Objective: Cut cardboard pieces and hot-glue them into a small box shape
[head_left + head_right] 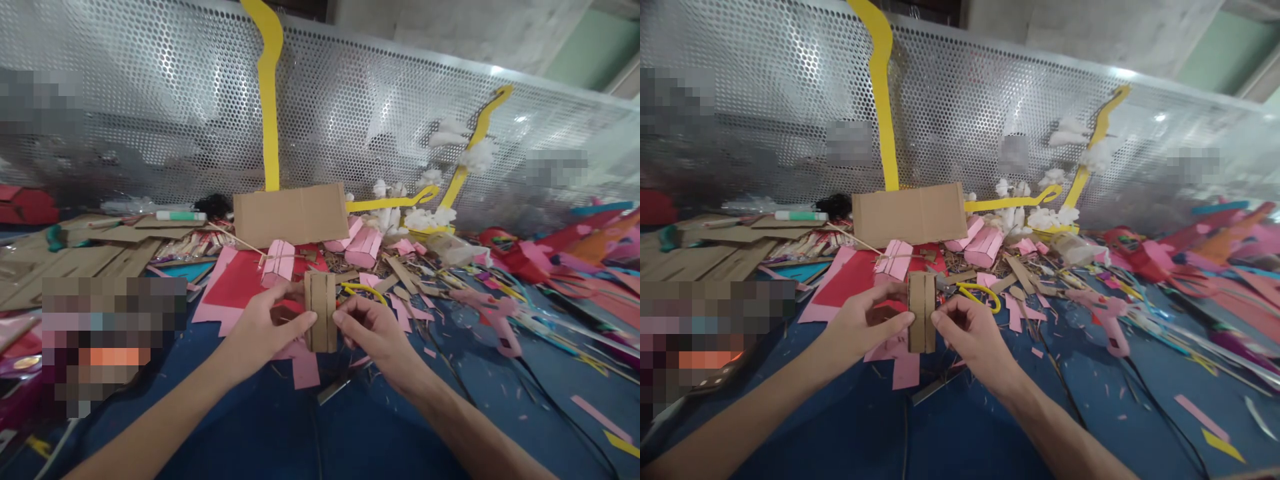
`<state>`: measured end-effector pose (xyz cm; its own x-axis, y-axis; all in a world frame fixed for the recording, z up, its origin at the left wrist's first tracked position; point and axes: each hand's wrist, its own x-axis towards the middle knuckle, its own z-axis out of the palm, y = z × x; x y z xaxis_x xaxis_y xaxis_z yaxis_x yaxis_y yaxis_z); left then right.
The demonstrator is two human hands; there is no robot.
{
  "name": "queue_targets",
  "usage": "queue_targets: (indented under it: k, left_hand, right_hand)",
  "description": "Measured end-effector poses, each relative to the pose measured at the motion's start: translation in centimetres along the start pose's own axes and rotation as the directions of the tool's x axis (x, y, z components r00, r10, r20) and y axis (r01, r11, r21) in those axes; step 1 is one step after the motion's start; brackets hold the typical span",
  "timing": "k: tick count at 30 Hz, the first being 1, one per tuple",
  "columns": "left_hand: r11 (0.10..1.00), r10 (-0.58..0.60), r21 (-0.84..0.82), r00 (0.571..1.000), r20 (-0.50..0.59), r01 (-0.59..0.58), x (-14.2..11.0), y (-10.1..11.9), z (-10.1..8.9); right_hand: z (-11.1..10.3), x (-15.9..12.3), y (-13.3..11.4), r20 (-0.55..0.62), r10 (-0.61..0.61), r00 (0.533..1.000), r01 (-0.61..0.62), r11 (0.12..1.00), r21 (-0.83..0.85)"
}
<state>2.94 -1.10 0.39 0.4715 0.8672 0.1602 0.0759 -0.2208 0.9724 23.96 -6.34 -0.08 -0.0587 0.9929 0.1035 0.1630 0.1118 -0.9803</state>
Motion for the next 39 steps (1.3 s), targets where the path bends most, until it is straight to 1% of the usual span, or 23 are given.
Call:
queue_targets:
  k: [6,11,15,18,20,22,26,33,39]
  left_hand:
    - [1.000,0.025,0.018,1.000,0.012,-0.025,-0.04,-0.13,-0.18]
    - [0.997,0.068,0.040,0.998,0.005,-0.068,0.05,-0.31,-0.27]
    - [0.999,0.026,0.028,1.000,0.012,-0.026,0.05,-0.28,-0.30]
    - [1.000,-0.009,-0.005,1.000,0.027,0.009,-0.03,-0.15,-0.20]
    - [0.998,-0.043,-0.032,0.998,0.045,0.045,-0.11,-0.04,-0.07]
    - [0.996,-0.072,-0.040,0.995,0.064,0.075,-0.21,0.05,0.07]
    - [0.995,-0.092,-0.014,0.992,0.092,0.094,-0.41,0.11,0.25]
    - [0.997,-0.075,0.019,0.993,0.096,0.074,-0.57,0.41,0.36]
    - [0.996,-0.089,0.034,0.992,0.088,0.087,-0.73,0.36,0.41]
  right_hand:
    - [-0.18,0.05,0.23,0.021,-0.022,1.000,0.022,1.000,-0.008]
    - [-0.18,0.04,0.31,0.021,-0.013,1.000,0.013,1.000,-0.005]
    - [-0.07,0.04,0.11,0.016,-0.020,1.000,0.019,0.998,0.068]
    - [0.07,0.07,-0.02,-0.018,-0.047,0.999,0.050,0.987,0.154]
    - [0.17,0.08,0.00,-0.037,-0.071,0.997,0.076,0.981,0.176]
    - [0.24,0.09,0.09,-0.052,-0.079,0.995,0.088,0.979,0.183]
    - [0.35,0.09,0.31,-0.064,-0.071,0.995,0.082,0.979,0.189]
    - [0.36,-0.09,0.06,-0.075,-0.087,0.993,0.099,0.980,0.174]
    - [0.26,-0.11,0.24,-0.075,-0.093,0.993,0.104,0.981,0.162]
